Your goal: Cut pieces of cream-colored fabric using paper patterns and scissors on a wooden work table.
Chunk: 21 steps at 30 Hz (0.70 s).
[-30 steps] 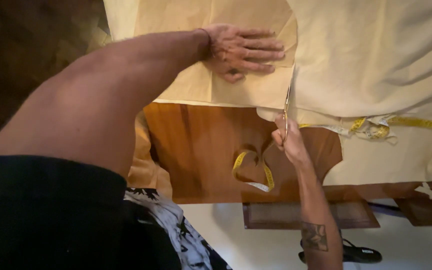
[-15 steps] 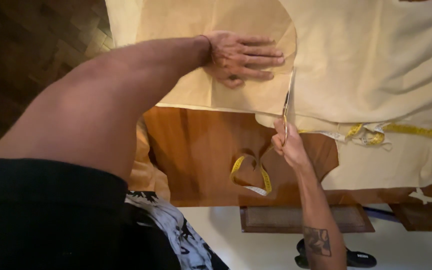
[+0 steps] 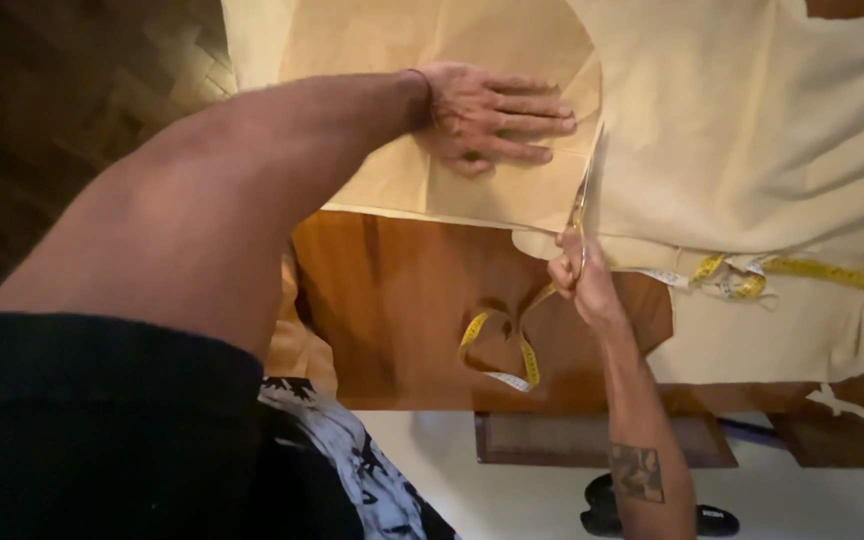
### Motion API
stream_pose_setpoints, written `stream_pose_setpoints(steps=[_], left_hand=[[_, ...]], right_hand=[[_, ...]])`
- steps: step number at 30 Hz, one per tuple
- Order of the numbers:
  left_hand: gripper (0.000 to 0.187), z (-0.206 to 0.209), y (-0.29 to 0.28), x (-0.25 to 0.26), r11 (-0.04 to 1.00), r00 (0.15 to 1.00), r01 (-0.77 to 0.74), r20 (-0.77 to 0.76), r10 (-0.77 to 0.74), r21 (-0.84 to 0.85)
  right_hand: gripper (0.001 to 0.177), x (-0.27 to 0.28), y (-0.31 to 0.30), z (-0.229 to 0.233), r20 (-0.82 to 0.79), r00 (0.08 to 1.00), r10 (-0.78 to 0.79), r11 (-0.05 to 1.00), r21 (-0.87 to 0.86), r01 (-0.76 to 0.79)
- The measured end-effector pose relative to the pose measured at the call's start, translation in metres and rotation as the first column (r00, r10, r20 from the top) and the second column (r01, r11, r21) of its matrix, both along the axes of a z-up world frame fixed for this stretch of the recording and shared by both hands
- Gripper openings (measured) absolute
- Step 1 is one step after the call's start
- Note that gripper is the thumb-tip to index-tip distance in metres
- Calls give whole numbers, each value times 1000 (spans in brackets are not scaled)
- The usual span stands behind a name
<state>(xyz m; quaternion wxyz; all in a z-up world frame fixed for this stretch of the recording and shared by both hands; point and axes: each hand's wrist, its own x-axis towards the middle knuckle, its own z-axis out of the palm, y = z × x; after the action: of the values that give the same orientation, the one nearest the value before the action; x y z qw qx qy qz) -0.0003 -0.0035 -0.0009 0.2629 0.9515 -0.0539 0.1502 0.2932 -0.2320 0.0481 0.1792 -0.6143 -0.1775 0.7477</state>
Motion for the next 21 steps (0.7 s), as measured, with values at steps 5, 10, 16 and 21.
stream_pose_setpoints(steps=[5, 10, 16, 21], left_hand=[[67, -2, 5, 0, 999, 1000, 14, 27, -13, -45], [68, -2, 1, 0, 1000, 999, -11, 39, 11, -7], [66, 0, 9, -2, 998, 999, -24, 25, 23, 59], [64, 0, 2, 0, 999, 1000, -18, 24, 18, 29]], right_hand=[[44, -16, 24, 20, 26, 996, 85, 996, -28, -84], [46, -1, 18, 6, -34, 999, 31, 999, -8, -32], [40, -9, 34, 19, 16, 997, 77, 997, -17, -77], [40, 5, 31, 1, -3, 995, 97, 995, 34, -97]])
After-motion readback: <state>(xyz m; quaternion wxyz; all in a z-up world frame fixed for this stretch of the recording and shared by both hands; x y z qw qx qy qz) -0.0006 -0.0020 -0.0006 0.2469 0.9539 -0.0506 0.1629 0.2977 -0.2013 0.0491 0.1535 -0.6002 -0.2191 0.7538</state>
